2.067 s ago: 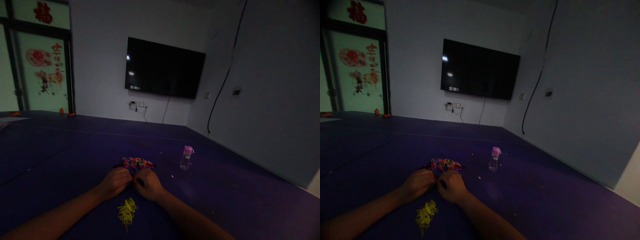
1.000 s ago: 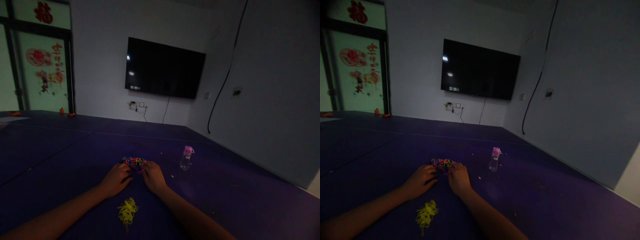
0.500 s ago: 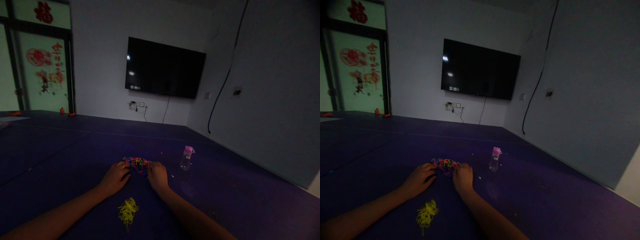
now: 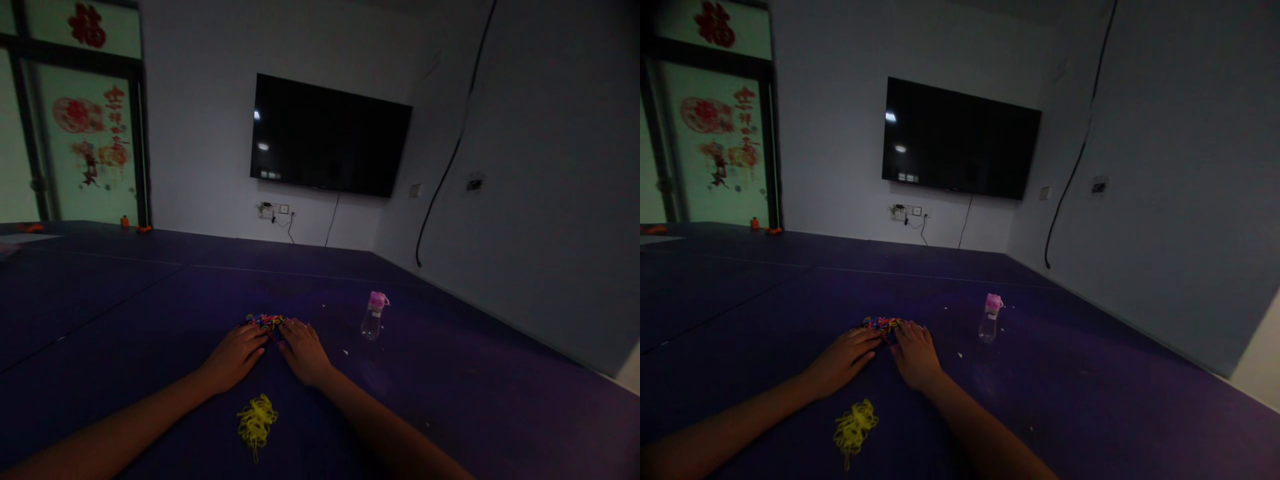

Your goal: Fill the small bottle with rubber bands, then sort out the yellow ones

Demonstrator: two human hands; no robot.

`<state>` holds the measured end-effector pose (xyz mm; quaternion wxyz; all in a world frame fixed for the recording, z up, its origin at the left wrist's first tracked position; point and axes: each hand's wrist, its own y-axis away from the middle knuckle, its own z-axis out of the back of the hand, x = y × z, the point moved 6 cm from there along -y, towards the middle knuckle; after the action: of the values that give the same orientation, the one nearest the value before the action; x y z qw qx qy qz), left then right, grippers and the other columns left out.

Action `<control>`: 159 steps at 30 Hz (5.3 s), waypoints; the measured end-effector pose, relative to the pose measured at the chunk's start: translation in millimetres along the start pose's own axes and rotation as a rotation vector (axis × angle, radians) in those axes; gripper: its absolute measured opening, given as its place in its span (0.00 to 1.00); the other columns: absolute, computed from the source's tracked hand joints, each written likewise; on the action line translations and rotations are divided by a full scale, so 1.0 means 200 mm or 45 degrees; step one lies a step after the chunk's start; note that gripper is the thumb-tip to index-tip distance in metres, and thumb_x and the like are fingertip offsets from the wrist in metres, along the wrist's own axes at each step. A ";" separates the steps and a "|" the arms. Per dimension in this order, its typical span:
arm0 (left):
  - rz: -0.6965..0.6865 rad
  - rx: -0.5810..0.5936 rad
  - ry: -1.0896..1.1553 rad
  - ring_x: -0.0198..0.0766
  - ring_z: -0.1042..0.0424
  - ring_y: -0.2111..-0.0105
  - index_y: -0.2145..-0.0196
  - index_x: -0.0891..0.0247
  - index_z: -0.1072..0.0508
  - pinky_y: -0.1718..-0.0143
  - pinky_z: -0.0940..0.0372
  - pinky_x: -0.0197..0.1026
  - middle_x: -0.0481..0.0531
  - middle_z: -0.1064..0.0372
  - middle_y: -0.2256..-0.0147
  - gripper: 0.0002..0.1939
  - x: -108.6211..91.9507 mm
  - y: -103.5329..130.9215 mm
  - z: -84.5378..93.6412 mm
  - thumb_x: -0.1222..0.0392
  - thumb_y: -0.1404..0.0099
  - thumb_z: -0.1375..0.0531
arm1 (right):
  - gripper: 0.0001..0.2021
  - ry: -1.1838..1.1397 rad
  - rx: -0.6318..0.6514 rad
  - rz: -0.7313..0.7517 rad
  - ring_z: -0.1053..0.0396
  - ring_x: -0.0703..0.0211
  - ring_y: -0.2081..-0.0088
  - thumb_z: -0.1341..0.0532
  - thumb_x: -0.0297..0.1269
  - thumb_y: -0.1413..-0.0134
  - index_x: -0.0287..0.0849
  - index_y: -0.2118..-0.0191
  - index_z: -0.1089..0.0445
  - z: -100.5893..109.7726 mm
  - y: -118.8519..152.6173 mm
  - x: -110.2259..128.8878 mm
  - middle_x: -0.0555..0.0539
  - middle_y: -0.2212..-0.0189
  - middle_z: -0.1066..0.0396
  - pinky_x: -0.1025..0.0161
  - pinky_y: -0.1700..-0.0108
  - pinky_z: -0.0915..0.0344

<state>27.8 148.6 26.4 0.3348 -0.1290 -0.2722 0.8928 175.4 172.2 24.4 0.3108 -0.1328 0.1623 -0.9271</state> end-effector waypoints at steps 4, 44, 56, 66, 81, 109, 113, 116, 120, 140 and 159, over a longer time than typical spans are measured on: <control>0.011 0.087 -0.024 0.46 0.41 0.42 0.42 0.57 0.37 0.45 0.42 0.52 0.56 0.38 0.42 0.21 0.05 0.00 -0.06 0.54 0.31 0.49 | 0.25 -0.003 0.089 -0.035 0.53 0.45 0.36 0.53 0.44 0.36 0.43 0.36 0.47 -0.03 -0.01 -0.03 0.41 0.36 0.51 0.41 0.38 0.55; 0.145 0.245 -0.022 0.48 0.42 0.41 0.46 0.58 0.32 0.42 0.46 0.56 0.55 0.37 0.43 0.19 0.04 -0.01 -0.06 0.52 0.30 0.53 | 0.17 -0.133 0.093 0.278 0.46 0.51 0.39 0.51 0.34 0.37 0.47 0.46 0.34 0.00 -0.02 0.03 0.45 0.45 0.34 0.43 0.39 0.53; 0.097 0.124 -0.026 0.46 0.45 0.39 0.42 0.59 0.39 0.41 0.47 0.52 0.55 0.44 0.39 0.21 0.02 -0.01 -0.03 0.52 0.30 0.52 | 0.09 -0.160 -0.206 0.285 0.34 0.59 0.50 0.45 0.30 0.42 0.44 0.64 0.26 0.08 0.00 0.03 0.48 0.61 0.25 0.50 0.38 0.57; 0.093 0.180 -0.037 0.46 0.40 0.43 0.50 0.57 0.30 0.41 0.48 0.54 0.53 0.32 0.48 0.18 0.02 -0.01 -0.03 0.49 0.30 0.52 | 0.12 -0.030 -0.198 -0.028 0.33 0.56 0.54 0.47 0.30 0.42 0.44 0.68 0.26 0.07 -0.03 -0.05 0.47 0.64 0.25 0.48 0.39 0.57; 0.086 0.243 -0.008 0.49 0.43 0.41 0.46 0.56 0.33 0.42 0.47 0.56 0.53 0.34 0.45 0.18 -0.01 -0.02 -0.02 0.52 0.31 0.50 | 0.19 -0.062 -0.103 0.119 0.36 0.54 0.49 0.46 0.22 0.51 0.45 0.56 0.26 0.04 -0.03 -0.03 0.46 0.54 0.27 0.52 0.41 0.51; 0.076 0.205 0.060 0.45 0.40 0.42 0.47 0.59 0.31 0.42 0.45 0.51 0.56 0.35 0.44 0.19 -0.01 -0.01 -0.02 0.51 0.30 0.51 | 0.22 -0.016 -0.085 0.118 0.37 0.53 0.46 0.48 0.22 0.49 0.41 0.49 0.31 0.01 -0.04 -0.06 0.42 0.49 0.31 0.53 0.42 0.47; 0.051 0.168 0.058 0.45 0.39 0.43 0.47 0.58 0.32 0.42 0.45 0.50 0.55 0.34 0.45 0.18 -0.01 -0.01 -0.01 0.52 0.31 0.50 | 0.22 -0.071 -0.174 0.089 0.35 0.54 0.49 0.49 0.21 0.49 0.42 0.50 0.29 0.03 -0.04 -0.07 0.43 0.50 0.29 0.56 0.45 0.43; 0.059 0.153 0.035 0.45 0.39 0.43 0.48 0.59 0.31 0.43 0.44 0.50 0.55 0.34 0.46 0.18 -0.01 -0.01 -0.01 0.53 0.31 0.50 | 0.22 -0.102 -0.161 0.159 0.34 0.55 0.49 0.48 0.20 0.51 0.43 0.53 0.27 0.03 -0.03 -0.05 0.45 0.52 0.28 0.57 0.45 0.42; 0.059 0.138 0.007 0.45 0.37 0.44 0.50 0.58 0.30 0.44 0.43 0.50 0.55 0.33 0.46 0.17 -0.01 -0.01 -0.01 0.54 0.32 0.49 | 0.22 -0.087 -0.080 0.265 0.35 0.55 0.48 0.46 0.20 0.52 0.44 0.53 0.28 0.02 -0.03 -0.02 0.45 0.53 0.27 0.56 0.46 0.43; 0.062 0.180 -0.002 0.46 0.37 0.44 0.49 0.60 0.30 0.43 0.43 0.51 0.55 0.33 0.46 0.17 0.00 -0.01 -0.02 0.54 0.32 0.49 | 0.20 -0.026 -0.018 0.316 0.36 0.54 0.47 0.47 0.21 0.51 0.39 0.52 0.29 0.00 -0.04 0.01 0.42 0.51 0.30 0.58 0.45 0.43; 0.034 0.143 0.011 0.46 0.35 0.46 0.49 0.60 0.30 0.45 0.41 0.51 0.56 0.32 0.48 0.16 -0.01 -0.01 -0.02 0.56 0.32 0.48 | 0.21 -0.095 -0.107 0.395 0.35 0.53 0.47 0.48 0.21 0.49 0.39 0.50 0.30 -0.01 -0.04 -0.01 0.40 0.49 0.31 0.56 0.46 0.40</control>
<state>30.8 150.2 24.1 0.3306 -0.1174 -0.2184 0.9106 172.2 178.9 25.2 0.4503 -0.1536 0.2078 -0.8547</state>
